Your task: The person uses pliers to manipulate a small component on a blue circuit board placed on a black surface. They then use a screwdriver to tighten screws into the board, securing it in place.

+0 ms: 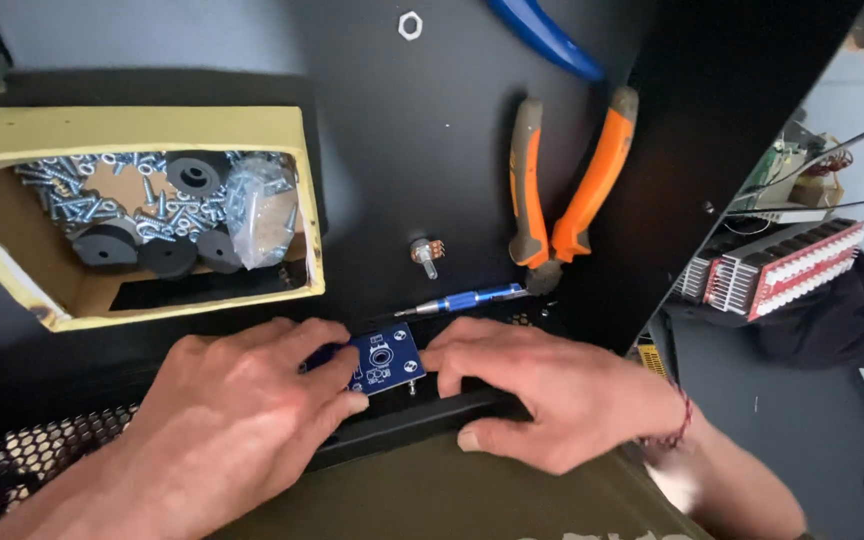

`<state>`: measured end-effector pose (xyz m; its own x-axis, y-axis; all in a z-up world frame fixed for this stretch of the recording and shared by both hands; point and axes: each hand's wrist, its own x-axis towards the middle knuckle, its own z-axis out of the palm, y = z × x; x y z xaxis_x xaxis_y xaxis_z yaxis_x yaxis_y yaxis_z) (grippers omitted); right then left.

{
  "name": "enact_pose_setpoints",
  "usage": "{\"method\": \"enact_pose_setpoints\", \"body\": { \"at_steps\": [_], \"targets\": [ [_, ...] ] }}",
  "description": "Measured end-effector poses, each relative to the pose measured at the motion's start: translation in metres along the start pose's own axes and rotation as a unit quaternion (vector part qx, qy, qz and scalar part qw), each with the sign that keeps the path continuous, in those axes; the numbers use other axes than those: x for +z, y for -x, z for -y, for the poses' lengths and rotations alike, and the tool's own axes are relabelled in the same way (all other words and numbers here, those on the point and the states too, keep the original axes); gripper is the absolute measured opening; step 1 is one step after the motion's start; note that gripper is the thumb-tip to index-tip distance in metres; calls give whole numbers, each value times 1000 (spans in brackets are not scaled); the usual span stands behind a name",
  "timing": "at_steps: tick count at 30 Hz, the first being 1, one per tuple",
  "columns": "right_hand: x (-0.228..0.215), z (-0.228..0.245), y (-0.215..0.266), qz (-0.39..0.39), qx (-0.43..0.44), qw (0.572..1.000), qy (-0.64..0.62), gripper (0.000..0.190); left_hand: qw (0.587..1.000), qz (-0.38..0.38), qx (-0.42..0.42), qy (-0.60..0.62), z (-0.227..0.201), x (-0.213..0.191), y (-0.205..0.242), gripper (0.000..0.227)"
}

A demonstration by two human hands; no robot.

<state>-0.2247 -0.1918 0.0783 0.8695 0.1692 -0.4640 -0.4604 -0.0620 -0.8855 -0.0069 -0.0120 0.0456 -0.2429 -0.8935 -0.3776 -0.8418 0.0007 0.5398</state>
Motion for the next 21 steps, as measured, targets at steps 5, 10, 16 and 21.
{"method": "enact_pose_setpoints", "body": {
  "at_steps": [5, 10, 16, 21],
  "targets": [
    [-11, -9, 2, 48, 59, 995, -57, 27, 997, 9, 20, 68, -1, -9, -5, 37],
    [-9, -7, -2, 57, 87, 994, -36, 28, 999, -15, 40, 19, -6, -7, -2, 33],
    [-14, -1, -1, 69, 114, 987, -94, 18, 996, 52, 66, 23, 1, -13, -9, 34],
    [-13, -3, 2, 53, 55, 995, -59, 18, 990, 70, 122, -17, 2, -2, -8, 43]
  ]
}}
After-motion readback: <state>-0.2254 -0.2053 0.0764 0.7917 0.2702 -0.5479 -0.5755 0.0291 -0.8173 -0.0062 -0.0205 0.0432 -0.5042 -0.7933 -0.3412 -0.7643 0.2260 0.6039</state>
